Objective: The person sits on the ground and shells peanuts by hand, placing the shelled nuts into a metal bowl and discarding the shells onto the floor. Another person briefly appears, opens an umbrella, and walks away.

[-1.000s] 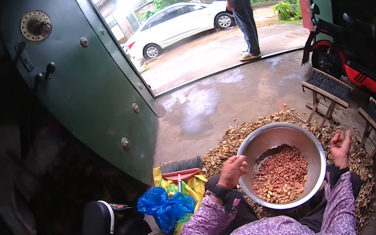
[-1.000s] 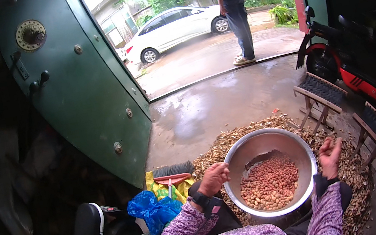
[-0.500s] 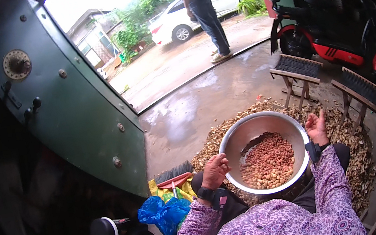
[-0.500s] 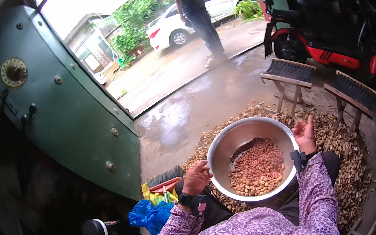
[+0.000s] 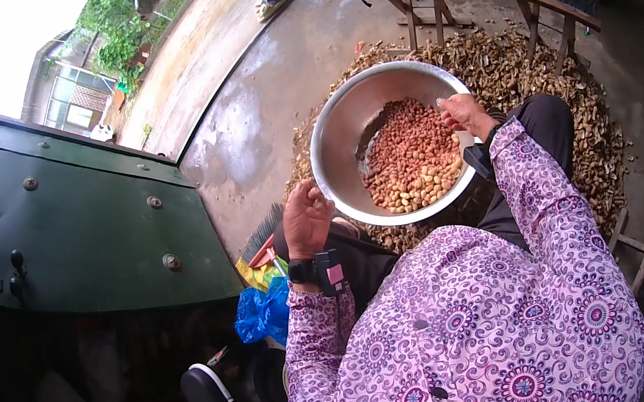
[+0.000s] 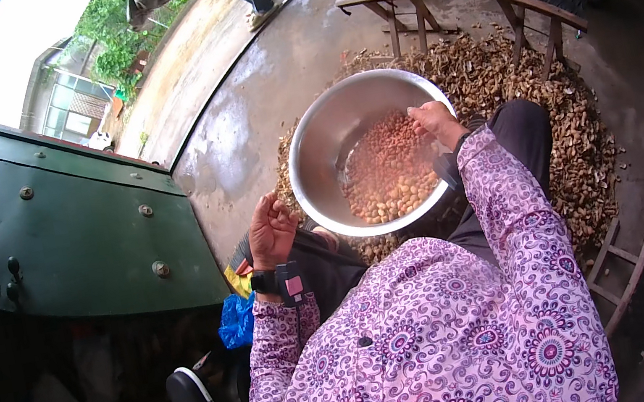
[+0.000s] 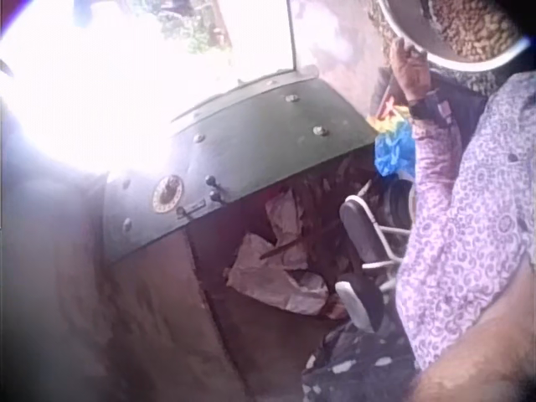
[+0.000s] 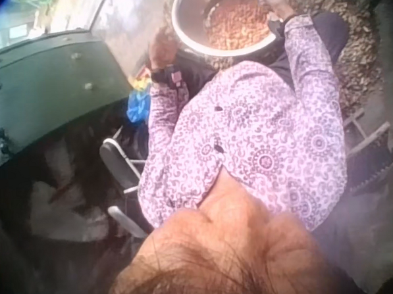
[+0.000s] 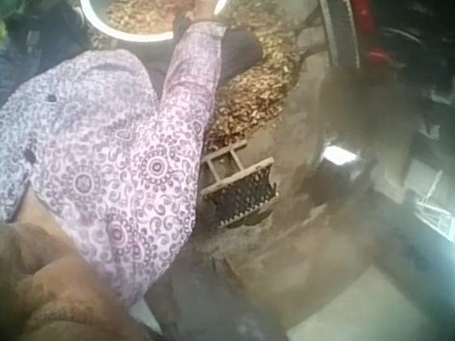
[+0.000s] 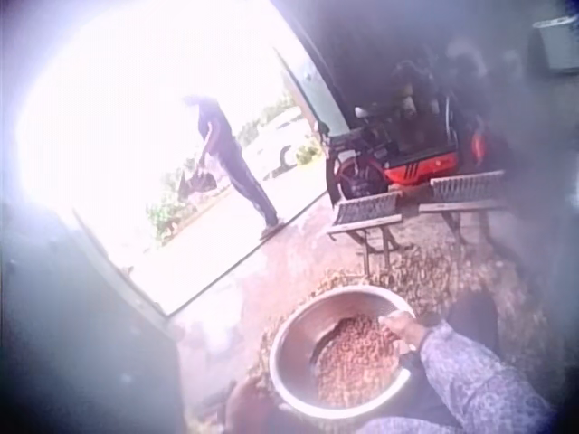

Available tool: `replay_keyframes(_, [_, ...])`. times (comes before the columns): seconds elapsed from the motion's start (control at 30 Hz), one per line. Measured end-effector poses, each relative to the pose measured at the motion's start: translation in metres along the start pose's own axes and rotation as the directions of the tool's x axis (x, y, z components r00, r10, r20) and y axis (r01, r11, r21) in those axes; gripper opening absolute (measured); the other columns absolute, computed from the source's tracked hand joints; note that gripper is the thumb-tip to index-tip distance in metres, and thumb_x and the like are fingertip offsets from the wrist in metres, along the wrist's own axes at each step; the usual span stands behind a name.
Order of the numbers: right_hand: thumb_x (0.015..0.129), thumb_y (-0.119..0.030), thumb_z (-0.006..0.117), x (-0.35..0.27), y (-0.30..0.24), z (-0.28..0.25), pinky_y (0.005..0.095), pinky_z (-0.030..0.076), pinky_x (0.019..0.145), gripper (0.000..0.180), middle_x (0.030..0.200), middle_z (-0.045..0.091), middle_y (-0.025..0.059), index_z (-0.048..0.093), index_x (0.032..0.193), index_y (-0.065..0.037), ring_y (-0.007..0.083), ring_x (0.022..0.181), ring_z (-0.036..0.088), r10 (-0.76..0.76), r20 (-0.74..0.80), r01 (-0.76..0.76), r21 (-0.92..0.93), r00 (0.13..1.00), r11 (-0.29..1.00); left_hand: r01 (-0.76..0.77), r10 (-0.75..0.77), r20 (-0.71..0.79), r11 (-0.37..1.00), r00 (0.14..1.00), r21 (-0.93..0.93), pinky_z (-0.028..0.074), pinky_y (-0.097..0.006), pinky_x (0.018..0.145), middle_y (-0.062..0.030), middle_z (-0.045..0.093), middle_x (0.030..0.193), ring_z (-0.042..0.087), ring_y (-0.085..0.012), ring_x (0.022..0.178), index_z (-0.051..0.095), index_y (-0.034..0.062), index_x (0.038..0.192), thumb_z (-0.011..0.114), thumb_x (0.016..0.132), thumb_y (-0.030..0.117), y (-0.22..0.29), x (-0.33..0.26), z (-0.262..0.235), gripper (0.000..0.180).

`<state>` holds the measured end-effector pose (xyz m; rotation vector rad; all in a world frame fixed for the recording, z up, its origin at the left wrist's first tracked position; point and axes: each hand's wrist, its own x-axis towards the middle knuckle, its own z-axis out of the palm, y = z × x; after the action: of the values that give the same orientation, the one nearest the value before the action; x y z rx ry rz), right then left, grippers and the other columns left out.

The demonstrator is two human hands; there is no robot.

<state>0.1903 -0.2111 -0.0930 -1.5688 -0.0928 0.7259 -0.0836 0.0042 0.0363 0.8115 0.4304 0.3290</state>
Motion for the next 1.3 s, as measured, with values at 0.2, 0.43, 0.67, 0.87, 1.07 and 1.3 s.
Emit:
replay_keyframes(0.2, [0.079,-0.024,0.052,0.008,0.031,0.015,0.0224,0.038,0.039,0.024,0.061,0.052,0.0040,0.052,0.077,0.000,0.0105,0.047,0.050,0.055,0.023,-0.046,-0.289,0.998,0.956,0.007,-0.007,0.008,1.000,1.000,-0.024,0.044,-0.028,0.059,-0.0008,0.056,0.069,0.050,-0.0088,0.057,0.053,0.0055,0.090,0.049,0.082,0.019,-0.016,0.009,-0.021,0.016])
replay_keyframes(0.43, [0.069,-0.027,0.056,0.000,0.052,0.031,0.0342,0.046,0.063,0.027,0.074,0.060,0.0154,0.061,0.078,-0.002,0.0261,0.065,0.059,-0.123,0.135,0.178,-0.866,0.983,0.468,0.085,-0.084,-0.029,0.995,0.996,0.049,0.048,-0.029,0.058,-0.0031,0.057,0.070,0.053,-0.0110,0.057,0.052,0.0047,0.090,0.050,0.082,0.019,-0.043,0.025,-0.035,0.017])
replay_keyframes(0.67, [0.070,-0.008,0.047,0.002,0.059,0.065,0.0377,0.042,0.077,0.024,0.088,0.056,0.0201,0.056,0.091,-0.001,0.0328,0.086,0.053,-0.114,0.442,0.456,-0.853,0.890,0.255,0.116,-0.112,-0.053,0.991,0.992,0.073,0.047,-0.026,0.058,-0.0027,0.055,0.070,0.051,-0.0095,0.056,0.052,0.0030,0.091,0.049,0.083,0.018,-0.046,0.026,-0.036,0.017])
replay_keyframes(0.87, [0.087,-0.019,0.032,-0.016,0.035,0.092,0.0340,0.030,0.093,0.036,0.120,0.039,0.0177,0.040,0.117,-0.001,0.0304,0.111,0.038,0.126,0.443,0.379,-0.858,0.888,0.347,0.138,-0.133,-0.062,0.987,0.989,0.085,0.046,-0.024,0.056,-0.0036,0.055,0.070,0.050,-0.0086,0.055,0.052,0.0006,0.092,0.047,0.084,0.017,-0.052,0.019,-0.038,0.019])
replay_keyframes(1.07, [0.079,-0.006,0.040,-0.010,0.045,0.095,0.0351,0.038,0.085,0.026,0.111,0.047,0.0202,0.055,0.100,-0.004,0.0296,0.104,0.046,0.155,0.398,0.362,-0.907,0.904,0.217,0.157,-0.153,-0.050,0.983,0.987,0.095,0.046,-0.025,0.057,-0.0050,0.056,0.071,0.051,-0.0104,0.057,0.051,-0.0002,0.093,0.047,0.084,0.016,-0.053,0.019,-0.039,0.019])
replay_keyframes(1.3, [0.069,-0.002,0.049,0.010,0.079,0.078,0.0370,0.045,0.074,0.023,0.091,0.056,0.0220,0.059,0.090,-0.002,0.0319,0.087,0.055,0.231,0.334,0.292,-0.936,0.914,0.196,0.188,-0.181,-0.056,0.972,0.982,0.139,0.045,-0.025,0.056,-0.0035,0.055,0.070,0.050,-0.0096,0.057,0.052,0.0009,0.091,0.047,0.084,0.017,-0.058,0.028,-0.033,0.018])
